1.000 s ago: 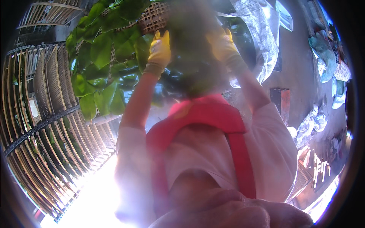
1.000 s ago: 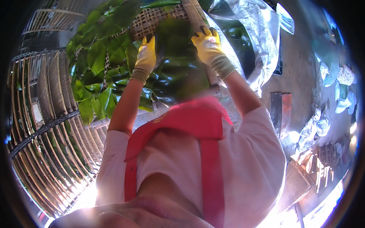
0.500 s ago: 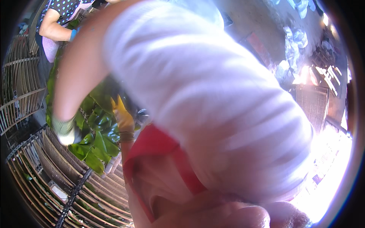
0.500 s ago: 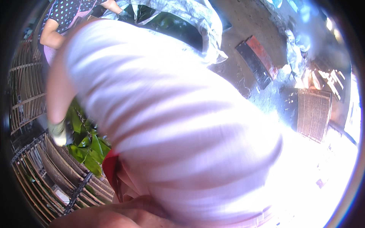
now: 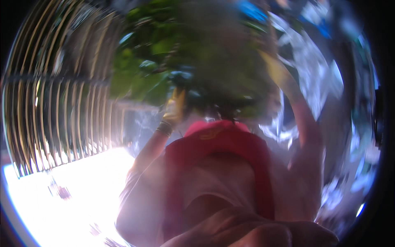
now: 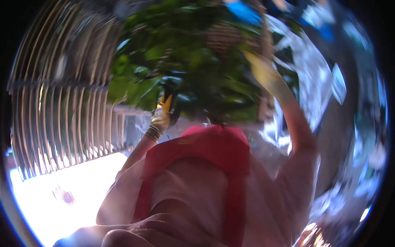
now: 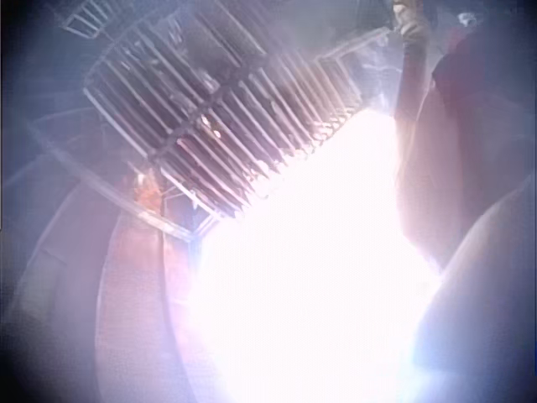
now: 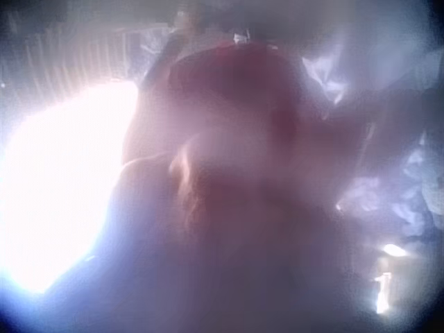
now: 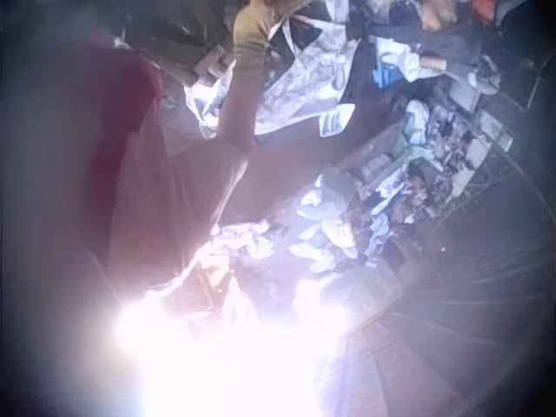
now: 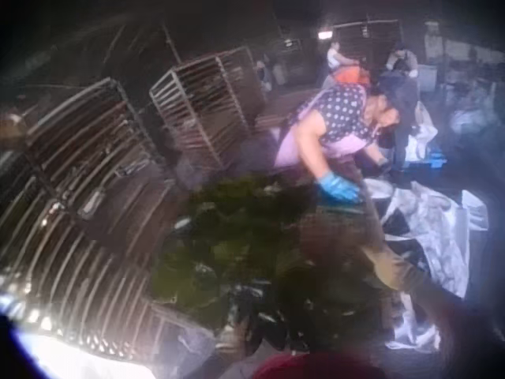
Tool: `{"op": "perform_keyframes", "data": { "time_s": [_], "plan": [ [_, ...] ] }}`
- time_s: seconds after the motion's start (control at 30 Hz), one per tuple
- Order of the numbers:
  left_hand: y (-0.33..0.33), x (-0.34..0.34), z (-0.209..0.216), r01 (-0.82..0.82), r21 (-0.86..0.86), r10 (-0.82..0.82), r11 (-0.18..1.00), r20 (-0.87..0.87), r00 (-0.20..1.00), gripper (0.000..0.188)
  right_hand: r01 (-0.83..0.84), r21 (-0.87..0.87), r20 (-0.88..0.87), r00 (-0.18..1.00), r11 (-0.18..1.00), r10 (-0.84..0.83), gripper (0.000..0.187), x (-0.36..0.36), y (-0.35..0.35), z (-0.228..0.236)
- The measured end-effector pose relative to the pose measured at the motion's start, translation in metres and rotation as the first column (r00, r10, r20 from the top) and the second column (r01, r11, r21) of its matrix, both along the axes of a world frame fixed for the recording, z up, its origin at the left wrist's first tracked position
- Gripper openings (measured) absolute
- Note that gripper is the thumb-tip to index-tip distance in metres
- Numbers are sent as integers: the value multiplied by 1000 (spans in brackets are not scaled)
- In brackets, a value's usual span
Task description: The person moves woven trays of green leaves from a rack to a workspace, transfers more leaves from a large white bag onto the trays by hand, and arranges the leaves into organized stacks.
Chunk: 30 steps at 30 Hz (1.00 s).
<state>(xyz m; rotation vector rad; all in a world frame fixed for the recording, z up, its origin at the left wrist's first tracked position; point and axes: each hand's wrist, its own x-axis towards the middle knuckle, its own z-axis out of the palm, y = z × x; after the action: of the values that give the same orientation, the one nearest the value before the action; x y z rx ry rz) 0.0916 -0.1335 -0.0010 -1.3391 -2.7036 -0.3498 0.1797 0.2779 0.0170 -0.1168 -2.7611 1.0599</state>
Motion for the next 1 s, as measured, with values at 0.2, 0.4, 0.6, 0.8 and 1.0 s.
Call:
{"op": "perform_keyframes", "data": {
  "time_s": [0.2, 0.4, 0.6, 0.8, 1.0],
  "plan": [
    [-75, -8, 7, -420, 330, 375, 845, 194, 906, 36, 655, -213, 5, 743, 726, -669, 41, 156, 40, -83],
    [-131, -39, -66, -618, 466, 358, 633, 531, 768, 23, 682, -509, 58, 636, 525, -769, 45, 197, 1, -97],
    [-151, -58, -73, -371, 325, 334, 870, 164, 928, 29, 527, -593, -51, 730, 609, -682, 51, 137, -37, -58],
    [-197, 10, -26, -549, 310, 377, 776, 470, 798, 32, 90, -448, -336, 905, 889, -261, 56, -22, -131, -15],
    [-354, 138, -132, -855, 216, 710, 472, 482, 514, 29, -600, -337, -571, 743, 726, 349, 62, -135, -343, 21]
  ]
}}
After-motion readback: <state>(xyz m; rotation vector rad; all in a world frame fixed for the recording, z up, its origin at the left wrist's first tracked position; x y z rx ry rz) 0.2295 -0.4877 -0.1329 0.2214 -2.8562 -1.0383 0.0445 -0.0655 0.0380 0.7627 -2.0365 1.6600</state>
